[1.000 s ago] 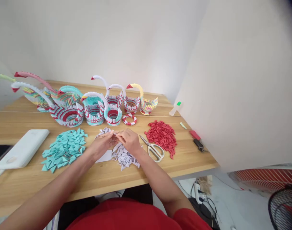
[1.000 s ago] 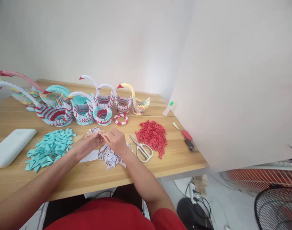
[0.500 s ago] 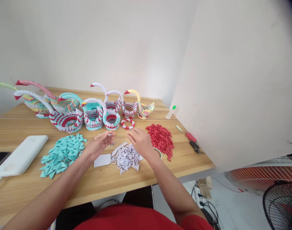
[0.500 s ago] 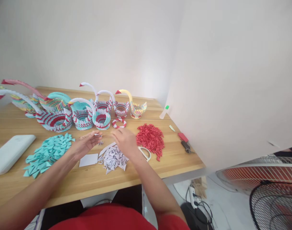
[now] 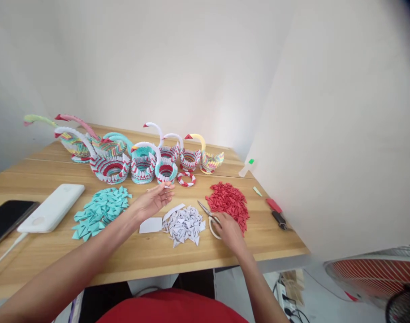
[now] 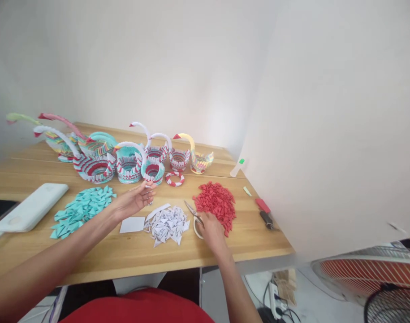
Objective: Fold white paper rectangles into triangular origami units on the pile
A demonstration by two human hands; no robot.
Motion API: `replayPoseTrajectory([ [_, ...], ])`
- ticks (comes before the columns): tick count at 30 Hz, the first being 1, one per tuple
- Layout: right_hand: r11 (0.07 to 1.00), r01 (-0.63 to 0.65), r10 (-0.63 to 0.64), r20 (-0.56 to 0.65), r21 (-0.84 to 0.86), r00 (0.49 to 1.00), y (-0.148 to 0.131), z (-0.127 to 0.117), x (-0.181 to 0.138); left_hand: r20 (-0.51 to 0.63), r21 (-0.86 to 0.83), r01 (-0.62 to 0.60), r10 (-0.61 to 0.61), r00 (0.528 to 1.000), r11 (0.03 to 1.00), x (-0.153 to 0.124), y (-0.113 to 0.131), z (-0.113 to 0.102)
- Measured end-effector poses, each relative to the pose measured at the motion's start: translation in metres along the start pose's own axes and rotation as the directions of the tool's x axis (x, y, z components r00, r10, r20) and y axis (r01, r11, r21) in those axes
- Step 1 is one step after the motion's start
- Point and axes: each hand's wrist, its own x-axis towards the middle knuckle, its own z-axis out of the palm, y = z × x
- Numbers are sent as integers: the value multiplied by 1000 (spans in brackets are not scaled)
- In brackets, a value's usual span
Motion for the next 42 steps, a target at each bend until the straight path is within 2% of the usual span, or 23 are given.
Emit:
replayPoseTrajectory([
  [3,992,-34,38,-36,118,999,-12,-17,7,53,-20,2,-1,999,1000,2,4,5],
  [5,964,-68,87,-64,257,994,-25,-28,10,60,-42,-9,12,998,999,4,4,0],
  [8,831,-46,62,-11,555,998,-52,-35,13,36,-87,6,-2,999,996,3,-2,-15],
  [10,760,-12,-3,22,650,1000,-70,-34,15,30,-112,28,-25,999,993,1,-8,-23],
  [13,761,51,-80,14,647,997,-91,-28,18,38,-126,51,-46,998,991,-2,-14,-29],
  [16,777,77,-110,14,625,994,-100,-23,20,38,-128,52,-47,998,990,-3,-14,-28],
  [23,748,66,-117,34,660,993,-100,-17,21,67,-100,18,-12,998,995,-4,-11,-27],
  [29,771,80,-123,24,631,992,-99,-16,19,121,-38,-11,16,993,999,-2,-14,-31],
  [33,793,79,-117,24,605,993,-96,-16,16,148,73,-65,54,988,995,1,-16,-34],
  [35,824,101,-123,3,558,992,-96,-15,15,153,204,-139,108,982,969,1,-17,-34],
  [39,910,162,-135,-96,381,986,-104,-13,17,128,496,-283,253,959,821,0,-14,-31],
  [41,911,137,-118,-73,388,990,-107,-12,18,122,527,-305,284,951,793,-1,-13,-29],
  [42,888,97,-97,-22,450,995,-108,-12,19,129,511,-310,285,950,802,-1,-12,-29],
])
